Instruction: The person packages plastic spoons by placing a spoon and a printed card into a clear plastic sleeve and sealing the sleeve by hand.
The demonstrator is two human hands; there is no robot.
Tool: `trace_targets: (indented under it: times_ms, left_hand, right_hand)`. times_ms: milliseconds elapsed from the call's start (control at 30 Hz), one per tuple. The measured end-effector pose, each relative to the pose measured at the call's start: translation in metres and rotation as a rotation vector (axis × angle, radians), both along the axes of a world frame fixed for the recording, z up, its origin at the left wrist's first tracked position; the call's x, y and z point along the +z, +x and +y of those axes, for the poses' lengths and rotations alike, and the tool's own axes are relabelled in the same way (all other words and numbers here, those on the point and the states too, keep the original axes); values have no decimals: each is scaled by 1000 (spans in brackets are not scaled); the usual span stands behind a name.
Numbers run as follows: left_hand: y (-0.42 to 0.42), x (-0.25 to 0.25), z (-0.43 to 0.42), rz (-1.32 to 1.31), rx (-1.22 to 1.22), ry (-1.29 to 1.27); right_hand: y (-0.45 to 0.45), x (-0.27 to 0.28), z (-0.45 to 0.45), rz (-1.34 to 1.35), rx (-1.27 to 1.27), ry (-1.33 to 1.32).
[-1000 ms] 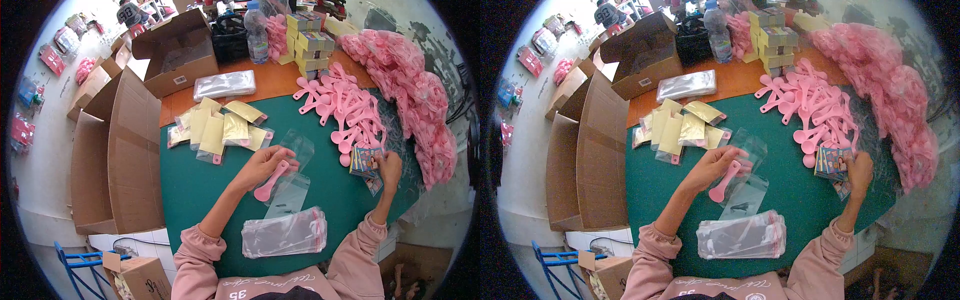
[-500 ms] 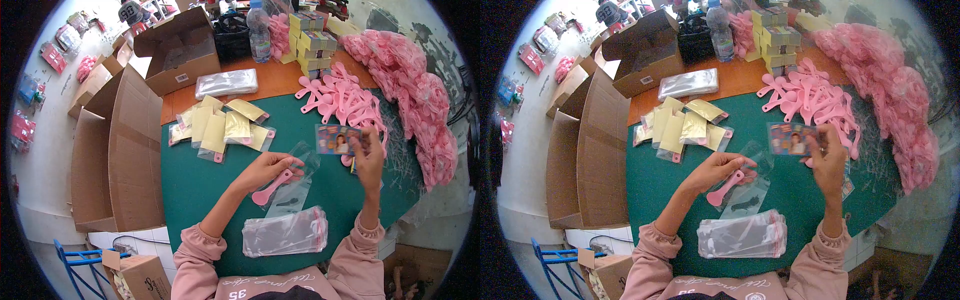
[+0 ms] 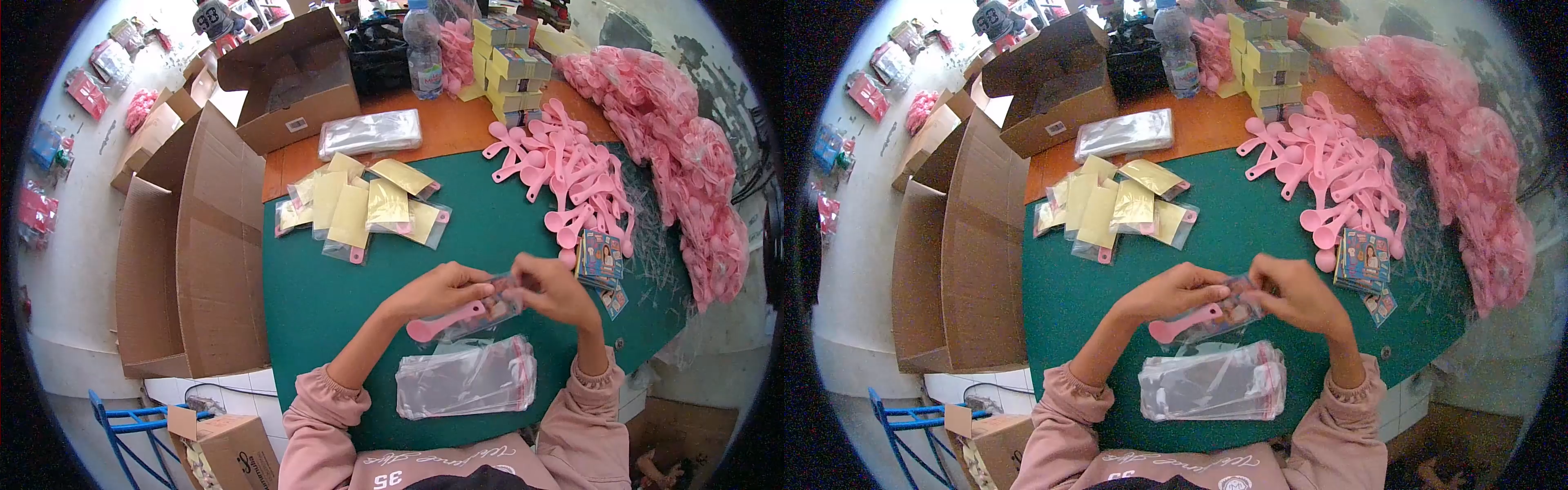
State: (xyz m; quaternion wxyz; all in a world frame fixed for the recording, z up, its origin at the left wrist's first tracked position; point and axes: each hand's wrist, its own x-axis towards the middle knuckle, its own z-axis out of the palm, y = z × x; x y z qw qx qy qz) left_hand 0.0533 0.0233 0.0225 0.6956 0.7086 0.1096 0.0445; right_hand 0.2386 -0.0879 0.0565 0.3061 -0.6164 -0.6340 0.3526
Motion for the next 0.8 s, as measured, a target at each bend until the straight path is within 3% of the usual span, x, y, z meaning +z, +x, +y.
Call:
trace_targets:
  times_ms: [33,133,200,233,267,300,367,433,633,800]
  left_hand:
    - [1,4,-2,62,-19,119]
    - [3,-5,-10,49,-11,329]
    - [3,-5,-16,52,165,306]
    - [2,1,-14,52,164,307]
    - [-3,10,-8,180,106,264]
    - [-7,18,-1,306,47,220]
    - [-17,8,25,215,-42,118]
    - [-26,-6,40,-34,-88,-86]
    - [-31,-10,48,-44,26,-184]
    - [-14,-24,35,-13,28,-99]
  right_hand:
    - [-3,0,2,-161,164,-16]
    - [-17,-9,3,-54,104,184]
    - [-16,-16,6,-37,128,271]
    - [-12,-17,5,108,52,33]
    - [-9,-19,3,252,-26,-204]
    - [-3,-22,2,253,-28,-205]
    - [8,-28,3,497,-182,-148]
    - [9,-25,6,465,-246,-89]
    - [5,-8,8,543,-304,-188]
    - [15,-23,14,313,-312,-1]
